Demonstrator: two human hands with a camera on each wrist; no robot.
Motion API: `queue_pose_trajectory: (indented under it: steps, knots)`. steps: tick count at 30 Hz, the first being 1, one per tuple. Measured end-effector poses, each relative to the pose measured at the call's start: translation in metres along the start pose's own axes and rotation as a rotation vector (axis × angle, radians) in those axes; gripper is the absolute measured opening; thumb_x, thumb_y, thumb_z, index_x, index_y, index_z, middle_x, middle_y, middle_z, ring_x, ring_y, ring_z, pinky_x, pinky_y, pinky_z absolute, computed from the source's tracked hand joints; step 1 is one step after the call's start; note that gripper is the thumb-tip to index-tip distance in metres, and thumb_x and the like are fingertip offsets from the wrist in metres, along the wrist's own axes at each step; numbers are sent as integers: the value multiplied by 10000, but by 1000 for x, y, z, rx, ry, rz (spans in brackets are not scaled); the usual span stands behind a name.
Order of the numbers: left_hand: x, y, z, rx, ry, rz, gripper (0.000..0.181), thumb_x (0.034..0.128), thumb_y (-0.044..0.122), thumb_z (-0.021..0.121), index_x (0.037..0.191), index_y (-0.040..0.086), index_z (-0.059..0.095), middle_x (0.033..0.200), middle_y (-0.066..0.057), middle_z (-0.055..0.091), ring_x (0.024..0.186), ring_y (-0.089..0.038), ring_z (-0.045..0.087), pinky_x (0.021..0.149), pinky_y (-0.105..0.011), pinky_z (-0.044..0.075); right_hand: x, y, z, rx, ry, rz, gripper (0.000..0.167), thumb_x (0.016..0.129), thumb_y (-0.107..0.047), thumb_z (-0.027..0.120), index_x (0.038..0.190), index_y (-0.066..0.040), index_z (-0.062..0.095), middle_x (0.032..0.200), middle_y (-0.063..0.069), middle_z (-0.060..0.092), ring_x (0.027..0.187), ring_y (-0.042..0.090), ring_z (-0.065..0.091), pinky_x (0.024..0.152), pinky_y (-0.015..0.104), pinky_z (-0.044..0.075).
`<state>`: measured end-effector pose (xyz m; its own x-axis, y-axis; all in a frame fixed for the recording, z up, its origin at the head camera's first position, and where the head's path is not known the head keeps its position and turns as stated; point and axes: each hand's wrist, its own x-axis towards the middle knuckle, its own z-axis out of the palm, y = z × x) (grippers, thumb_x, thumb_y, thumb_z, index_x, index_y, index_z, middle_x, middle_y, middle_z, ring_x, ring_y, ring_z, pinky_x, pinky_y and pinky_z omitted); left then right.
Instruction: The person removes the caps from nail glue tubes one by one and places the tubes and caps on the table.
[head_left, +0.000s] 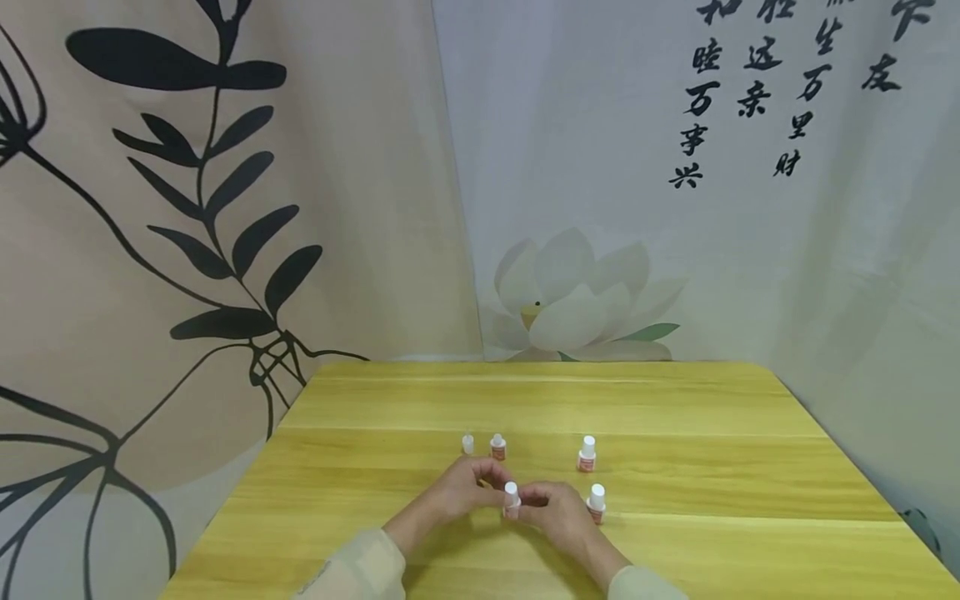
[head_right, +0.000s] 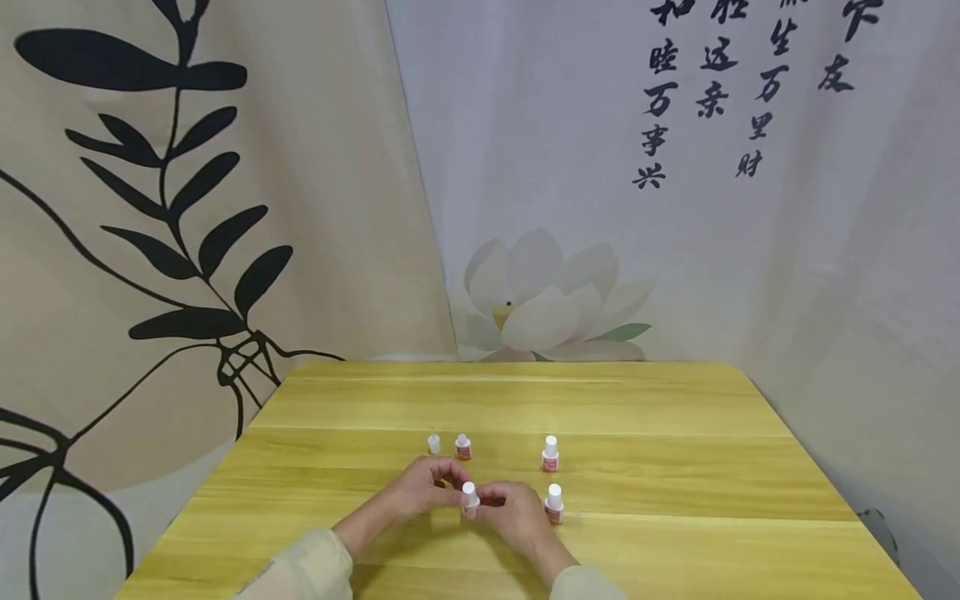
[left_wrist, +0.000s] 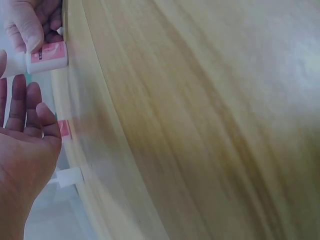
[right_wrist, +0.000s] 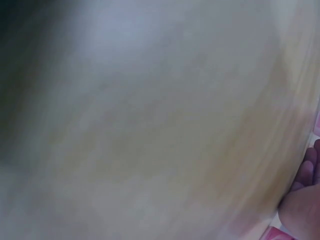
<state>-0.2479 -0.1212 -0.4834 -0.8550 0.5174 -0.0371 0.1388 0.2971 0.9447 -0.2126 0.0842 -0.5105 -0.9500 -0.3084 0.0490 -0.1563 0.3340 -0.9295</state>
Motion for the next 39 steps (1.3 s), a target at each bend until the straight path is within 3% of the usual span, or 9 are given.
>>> queue_pose_trajectory:
  steps: [8, 31, 39]
  knots:
    - [1, -2, -1, -27, -11, -7, 239, 864, 124, 771, 1085, 48, 718, 999, -20, 694, 944, -210, 607, 842, -361, 500, 0, -1, -1, 1, -4, -1, 224, 833, -270, 797, 1001, -126, 760, 992, 0, 730, 929, 174, 643, 795, 332, 538]
    - [1, -1, 1, -59, -20, 6, 163, 866, 131, 771, 995, 56, 705, 937, -25, 688, 913, -213, 610, 837, -372, 488, -1, -3, -1, 27, -4, -11, 229, 845, -229, 791, 1019, -86, 752, 1015, 42, 731, 939, 194, 653, 795, 323, 543]
    - [1, 2, -3, -27, 3, -20, 330, 850, 108, 774, 1145, -5, 681, 975, -20, 663, 922, -217, 584, 799, -338, 506, -2, -3, -1, 24, -1, 0, 213, 837, -237, 796, 1003, -109, 756, 993, 10, 730, 930, 178, 646, 803, 350, 535]
